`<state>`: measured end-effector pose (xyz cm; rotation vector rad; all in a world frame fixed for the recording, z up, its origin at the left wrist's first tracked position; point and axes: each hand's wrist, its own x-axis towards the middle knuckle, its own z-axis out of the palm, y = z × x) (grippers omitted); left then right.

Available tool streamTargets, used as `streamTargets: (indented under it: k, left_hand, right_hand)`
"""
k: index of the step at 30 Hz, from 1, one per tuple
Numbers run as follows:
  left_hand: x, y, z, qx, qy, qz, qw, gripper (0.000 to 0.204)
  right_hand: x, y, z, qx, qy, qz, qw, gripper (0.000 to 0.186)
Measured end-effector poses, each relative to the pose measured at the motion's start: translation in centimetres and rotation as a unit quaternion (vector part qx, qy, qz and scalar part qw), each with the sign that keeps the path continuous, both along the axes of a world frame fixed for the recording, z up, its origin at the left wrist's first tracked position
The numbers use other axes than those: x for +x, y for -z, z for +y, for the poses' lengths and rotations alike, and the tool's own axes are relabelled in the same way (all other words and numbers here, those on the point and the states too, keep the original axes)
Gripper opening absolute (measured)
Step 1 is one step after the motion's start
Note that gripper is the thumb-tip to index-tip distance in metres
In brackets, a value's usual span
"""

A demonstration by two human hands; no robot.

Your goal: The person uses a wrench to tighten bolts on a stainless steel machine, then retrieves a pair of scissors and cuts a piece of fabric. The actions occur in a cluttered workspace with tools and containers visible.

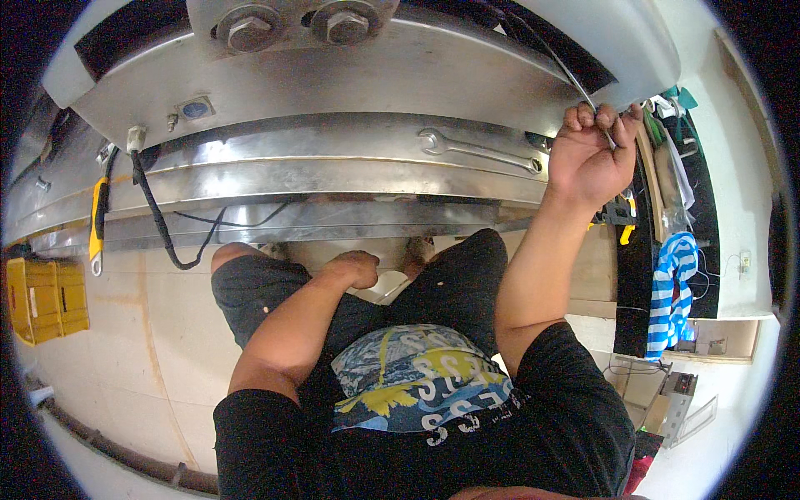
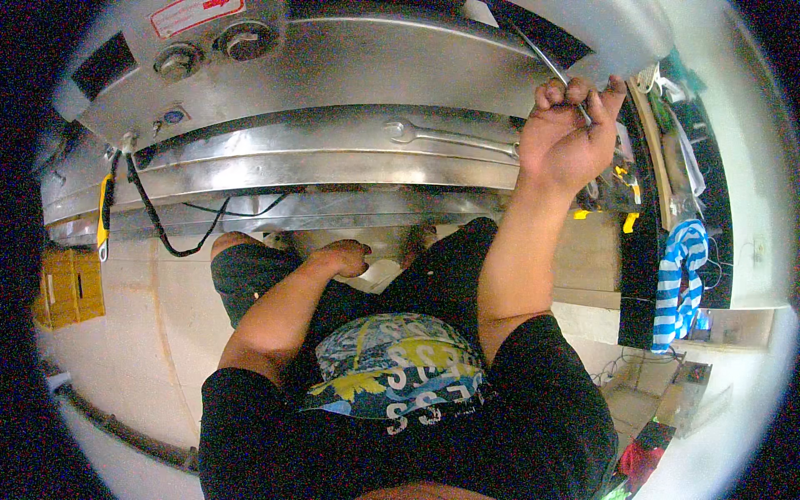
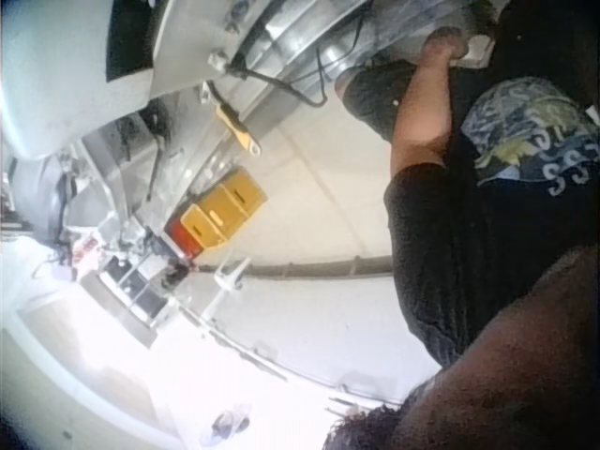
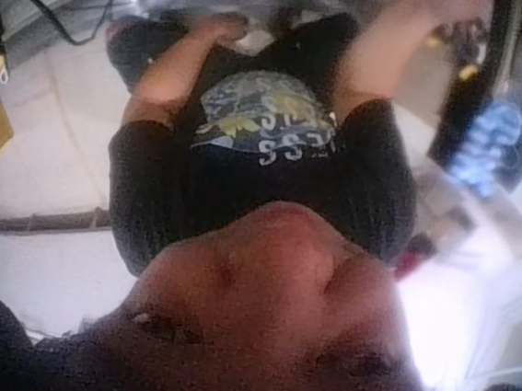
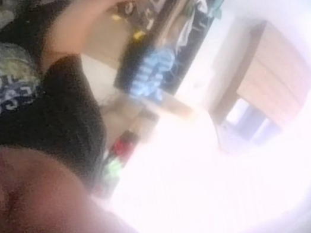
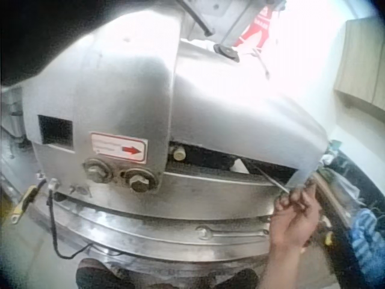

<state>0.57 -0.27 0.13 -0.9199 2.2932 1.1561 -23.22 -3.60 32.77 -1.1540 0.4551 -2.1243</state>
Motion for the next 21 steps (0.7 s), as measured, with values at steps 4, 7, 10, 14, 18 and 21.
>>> streamTargets:
  k: [4, 7, 10, 14, 18, 21]
  left_hand:
    - [0.0, 0.6, -0.2, 0.011, 0.016, -0.032, 0.999, 0.056]
    - [-0.4, 0.3, -0.5, 0.028, 0.028, -0.048, 0.998, 0.059]
    - [-0.9, 0.4, -0.6, 0.028, 0.041, -0.044, 0.998, 0.059]
    - [-1.1, 4.7, 0.0, 0.011, 0.048, -0.063, 0.997, 0.059]
    - [-0.1, 1.5, -0.1, -0.013, 0.001, -0.013, 1.000, 0.049]
    - [0.4, 0.3, -0.7, -0.018, 0.017, -0.025, 0.999, 0.052]
  right_hand:
    - [0.2, -0.6, -0.5, 0.015, -0.014, 0.002, 1.000, 0.038]
    - [1.0, -0.6, -0.5, 0.016, 0.002, -0.001, 1.000, 0.036]
    - [3.5, -0.6, 0.2, 0.033, 0.115, 0.056, 0.991, 0.021]
    - [14.0, -0.4, 0.3, 0.027, 0.333, 0.426, 0.841, 0.008]
    - [16.6, -1.1, 1.0, -0.011, 0.264, 0.404, 0.876, 0.005]
    - [14.6, -0.3, 2.1, -0.037, 0.148, 0.145, 0.978, 0.020]
